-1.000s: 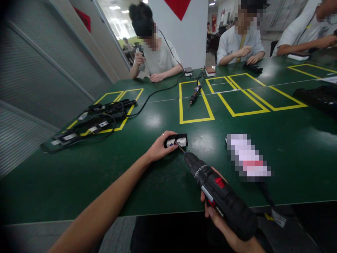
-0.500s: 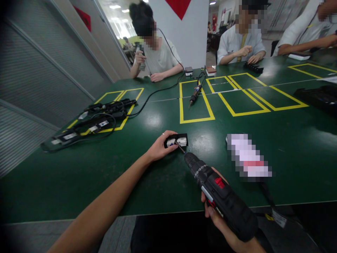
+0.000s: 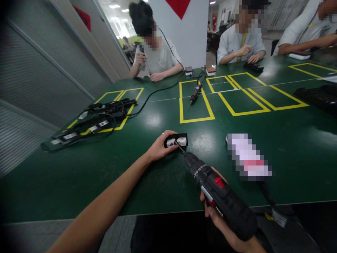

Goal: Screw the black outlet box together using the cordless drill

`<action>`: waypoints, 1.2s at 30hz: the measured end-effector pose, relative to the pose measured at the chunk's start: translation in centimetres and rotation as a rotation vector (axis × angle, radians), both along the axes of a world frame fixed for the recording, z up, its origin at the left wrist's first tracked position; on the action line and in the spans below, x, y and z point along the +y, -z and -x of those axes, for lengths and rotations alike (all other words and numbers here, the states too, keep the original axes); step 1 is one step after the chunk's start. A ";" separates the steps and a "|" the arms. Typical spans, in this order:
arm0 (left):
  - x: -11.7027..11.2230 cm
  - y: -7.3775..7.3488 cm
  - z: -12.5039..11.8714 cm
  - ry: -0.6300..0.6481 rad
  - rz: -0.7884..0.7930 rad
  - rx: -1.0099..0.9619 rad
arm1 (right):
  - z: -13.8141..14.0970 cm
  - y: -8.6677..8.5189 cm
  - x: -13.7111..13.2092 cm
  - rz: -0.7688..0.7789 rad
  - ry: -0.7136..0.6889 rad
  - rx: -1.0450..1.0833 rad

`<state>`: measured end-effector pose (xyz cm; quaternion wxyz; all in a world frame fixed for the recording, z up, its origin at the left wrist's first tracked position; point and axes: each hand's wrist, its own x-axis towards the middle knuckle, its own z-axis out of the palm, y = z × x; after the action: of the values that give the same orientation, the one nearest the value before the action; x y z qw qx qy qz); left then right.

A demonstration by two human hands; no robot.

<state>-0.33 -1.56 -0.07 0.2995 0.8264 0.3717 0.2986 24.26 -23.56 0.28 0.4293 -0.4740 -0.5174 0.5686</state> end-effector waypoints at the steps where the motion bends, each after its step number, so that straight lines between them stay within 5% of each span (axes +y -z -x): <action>1: 0.0 0.0 0.0 0.001 -0.002 -0.002 | 0.0 0.0 0.0 -0.013 -0.003 -0.007; 36: -0.1 0.0 -0.3 -0.002 -0.037 0.023 | 0.7 -1.2 0.1 0.008 0.076 -0.038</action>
<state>-0.07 -1.64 -0.08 0.2796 0.8347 0.3706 0.2961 23.52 -23.41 1.48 0.4388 -0.5057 -0.5046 0.5450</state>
